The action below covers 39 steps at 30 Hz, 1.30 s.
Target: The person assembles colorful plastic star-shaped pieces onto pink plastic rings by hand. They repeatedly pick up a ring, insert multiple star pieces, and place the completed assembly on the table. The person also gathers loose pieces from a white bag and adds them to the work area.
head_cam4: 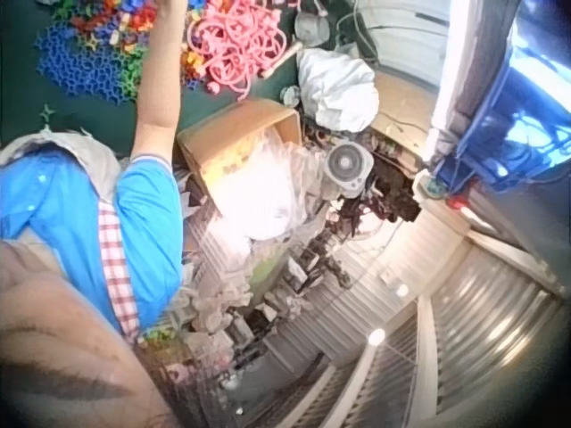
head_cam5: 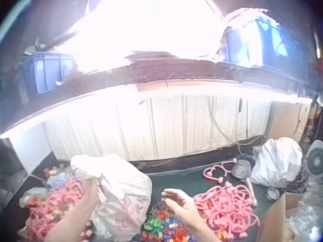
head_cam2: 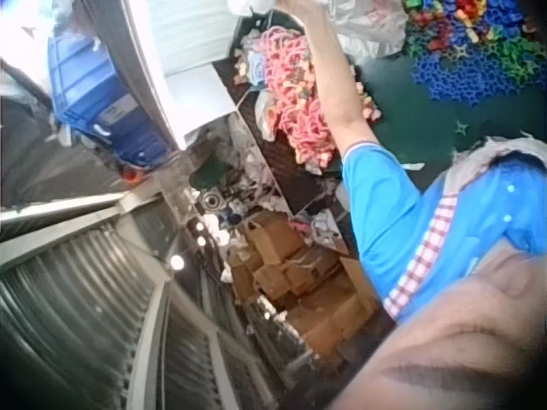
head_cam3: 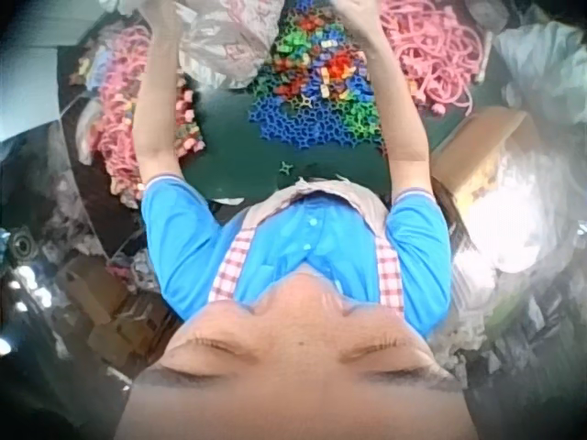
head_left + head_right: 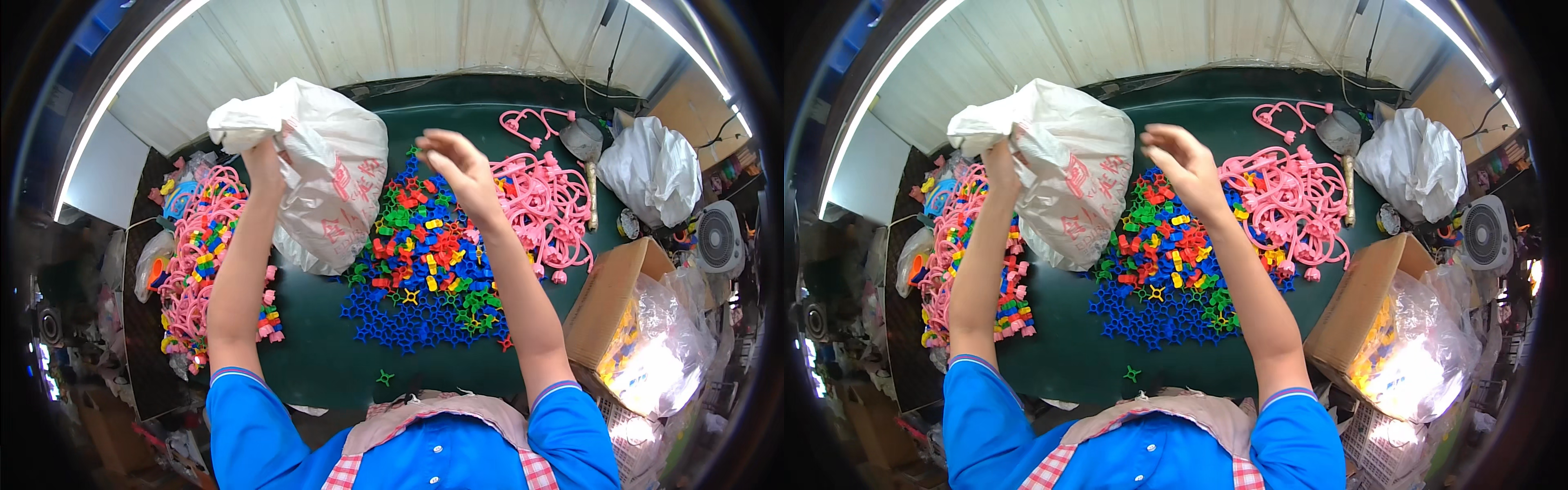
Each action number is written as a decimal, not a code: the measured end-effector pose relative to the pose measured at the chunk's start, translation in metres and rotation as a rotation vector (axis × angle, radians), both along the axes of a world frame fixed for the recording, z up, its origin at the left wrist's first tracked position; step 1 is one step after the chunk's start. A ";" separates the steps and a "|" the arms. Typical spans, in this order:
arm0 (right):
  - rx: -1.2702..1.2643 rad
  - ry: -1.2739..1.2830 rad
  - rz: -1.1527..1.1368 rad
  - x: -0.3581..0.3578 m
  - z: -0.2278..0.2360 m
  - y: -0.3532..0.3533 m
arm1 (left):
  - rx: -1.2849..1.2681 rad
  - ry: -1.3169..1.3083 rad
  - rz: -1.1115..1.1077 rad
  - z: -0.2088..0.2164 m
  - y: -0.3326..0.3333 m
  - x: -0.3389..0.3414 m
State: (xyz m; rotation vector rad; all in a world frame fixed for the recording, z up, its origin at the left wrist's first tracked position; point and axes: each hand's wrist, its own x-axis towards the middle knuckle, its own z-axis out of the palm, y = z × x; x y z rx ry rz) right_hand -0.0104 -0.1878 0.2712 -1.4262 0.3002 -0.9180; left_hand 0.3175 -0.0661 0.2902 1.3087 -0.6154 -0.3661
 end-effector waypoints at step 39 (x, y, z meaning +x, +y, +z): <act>-0.110 -0.523 -0.128 -0.109 0.096 0.331 | 0.248 -1.023 -0.208 0.095 0.291 -0.263</act>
